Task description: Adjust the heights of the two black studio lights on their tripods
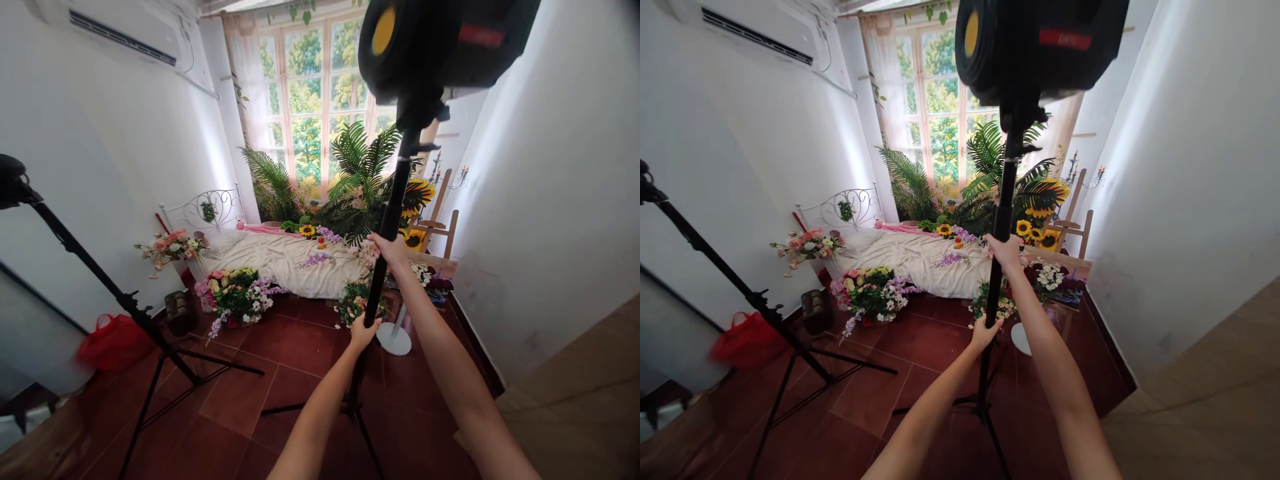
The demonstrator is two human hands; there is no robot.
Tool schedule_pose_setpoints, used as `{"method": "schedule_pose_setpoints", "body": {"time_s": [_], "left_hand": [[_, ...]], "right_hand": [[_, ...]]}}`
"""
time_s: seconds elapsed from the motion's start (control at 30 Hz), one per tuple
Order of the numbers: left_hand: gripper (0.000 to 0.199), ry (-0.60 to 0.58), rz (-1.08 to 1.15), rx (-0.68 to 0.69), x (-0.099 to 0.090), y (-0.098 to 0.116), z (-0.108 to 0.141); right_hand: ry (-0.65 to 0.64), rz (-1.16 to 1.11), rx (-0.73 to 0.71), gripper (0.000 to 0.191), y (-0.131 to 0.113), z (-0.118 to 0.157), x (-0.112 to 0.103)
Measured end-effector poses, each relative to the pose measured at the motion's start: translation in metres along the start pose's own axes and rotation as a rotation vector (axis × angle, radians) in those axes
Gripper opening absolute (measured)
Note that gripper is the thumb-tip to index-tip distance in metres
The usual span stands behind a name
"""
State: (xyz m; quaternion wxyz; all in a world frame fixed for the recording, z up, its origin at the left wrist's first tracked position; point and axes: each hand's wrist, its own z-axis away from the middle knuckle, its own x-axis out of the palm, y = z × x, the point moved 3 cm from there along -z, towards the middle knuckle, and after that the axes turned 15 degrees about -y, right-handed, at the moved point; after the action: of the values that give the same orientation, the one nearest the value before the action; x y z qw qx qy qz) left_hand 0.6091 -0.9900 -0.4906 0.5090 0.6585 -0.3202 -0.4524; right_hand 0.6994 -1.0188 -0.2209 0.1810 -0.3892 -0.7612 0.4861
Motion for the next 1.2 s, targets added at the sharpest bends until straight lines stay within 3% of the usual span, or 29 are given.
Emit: {"method": "schedule_pose_setpoints", "body": {"time_s": [0.13, 0.3, 0.47, 0.53, 0.63, 0.8, 0.9, 1.03, 1.2], "left_hand": [[0.031, 0.062, -0.043, -0.072, -0.002, 0.014, 0.003], [0.034, 0.024, -0.08, -0.103, -0.003, 0.027, 0.004], [0.035, 0.026, -0.071, -0.04, -0.001, 0.02, 0.0], [0.035, 0.041, -0.055, -0.008, 0.0, 0.017, -0.002], [0.034, 0.071, -0.03, 0.01, 0.001, 0.013, -0.004], [0.03, 0.088, -0.007, -0.037, 0.003, 0.007, -0.007], [0.031, 0.109, -0.021, -0.069, 0.004, 0.004, -0.007], [0.033, 0.112, -0.034, -0.094, 0.006, 0.003, -0.007], [0.034, 0.117, -0.051, -0.088, 0.006, 0.001, -0.007]], "right_hand": [[0.04, -0.016, 0.046, 0.036, -0.021, -0.01, 0.0], [0.047, 0.029, 0.073, 0.037, -0.026, -0.002, 0.001], [0.05, 0.23, -0.117, 0.037, -0.026, 0.026, -0.006], [0.033, 0.251, -0.17, 0.047, -0.009, 0.051, -0.008], [0.028, 0.237, -0.103, 0.054, 0.046, 0.101, -0.012], [0.001, 0.332, 0.256, 0.046, 0.165, 0.197, -0.013], [-0.014, 0.236, 0.48, 0.047, 0.213, 0.237, -0.009], [-0.104, -0.025, 0.645, 0.062, 0.237, 0.255, 0.007], [-0.055, -0.048, 0.566, 0.065, 0.227, 0.252, 0.013]]}}
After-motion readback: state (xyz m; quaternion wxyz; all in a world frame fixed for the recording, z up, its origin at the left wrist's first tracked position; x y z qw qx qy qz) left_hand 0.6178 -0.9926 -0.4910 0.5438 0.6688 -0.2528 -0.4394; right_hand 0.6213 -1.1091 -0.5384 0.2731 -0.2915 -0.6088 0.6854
